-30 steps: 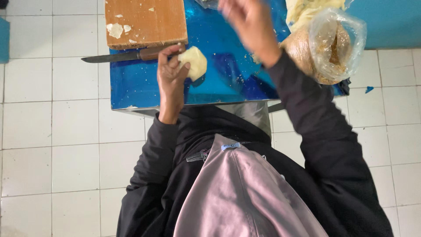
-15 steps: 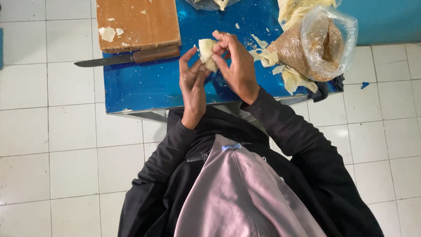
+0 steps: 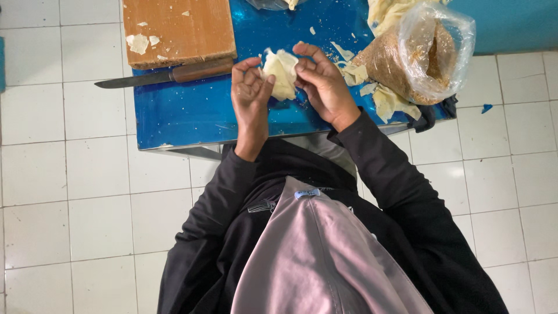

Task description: The person takes thin pale dough sheets from a blue work table, places a portion of brown filling taken from a large open plastic bag onto a sheet, and folds the sheet over the filling by hand, setting the finished wrap aside and repeating with more sheets.

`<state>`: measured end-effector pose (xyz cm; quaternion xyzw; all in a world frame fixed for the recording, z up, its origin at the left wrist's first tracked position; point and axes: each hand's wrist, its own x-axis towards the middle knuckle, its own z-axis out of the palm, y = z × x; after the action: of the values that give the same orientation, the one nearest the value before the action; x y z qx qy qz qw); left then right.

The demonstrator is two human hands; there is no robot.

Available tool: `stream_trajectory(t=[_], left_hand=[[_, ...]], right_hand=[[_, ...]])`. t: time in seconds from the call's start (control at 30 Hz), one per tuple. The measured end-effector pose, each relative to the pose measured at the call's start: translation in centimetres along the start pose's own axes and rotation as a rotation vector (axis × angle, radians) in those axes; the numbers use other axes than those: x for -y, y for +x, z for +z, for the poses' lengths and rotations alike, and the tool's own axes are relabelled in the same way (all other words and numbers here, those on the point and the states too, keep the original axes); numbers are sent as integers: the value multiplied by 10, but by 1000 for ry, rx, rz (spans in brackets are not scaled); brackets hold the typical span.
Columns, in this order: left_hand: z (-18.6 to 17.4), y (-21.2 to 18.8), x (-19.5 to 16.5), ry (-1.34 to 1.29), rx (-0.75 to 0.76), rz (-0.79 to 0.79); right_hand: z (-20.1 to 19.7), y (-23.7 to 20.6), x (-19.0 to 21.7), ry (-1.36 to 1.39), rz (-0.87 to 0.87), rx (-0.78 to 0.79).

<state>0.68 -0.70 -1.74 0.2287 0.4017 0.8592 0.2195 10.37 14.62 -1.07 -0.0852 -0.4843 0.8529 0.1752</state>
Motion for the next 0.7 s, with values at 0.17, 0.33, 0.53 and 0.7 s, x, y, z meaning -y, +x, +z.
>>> stream_trajectory(t=[0.17, 0.33, 0.53, 0.7], left_hand=[[-8, -5, -9, -110, 21, -75], [-9, -8, -22, -105, -40, -78], [-19, -9, -25, -92, -85, -94], [-21, -13, -16, -64, -46, -16]], right_hand=[[-15, -1, -5, 360, 91, -26], [-27, 0, -5, 396, 76, -98], [-39, -4, 18, 5, -228, -112], [-26, -31, 71, -1405, -611, -335]])
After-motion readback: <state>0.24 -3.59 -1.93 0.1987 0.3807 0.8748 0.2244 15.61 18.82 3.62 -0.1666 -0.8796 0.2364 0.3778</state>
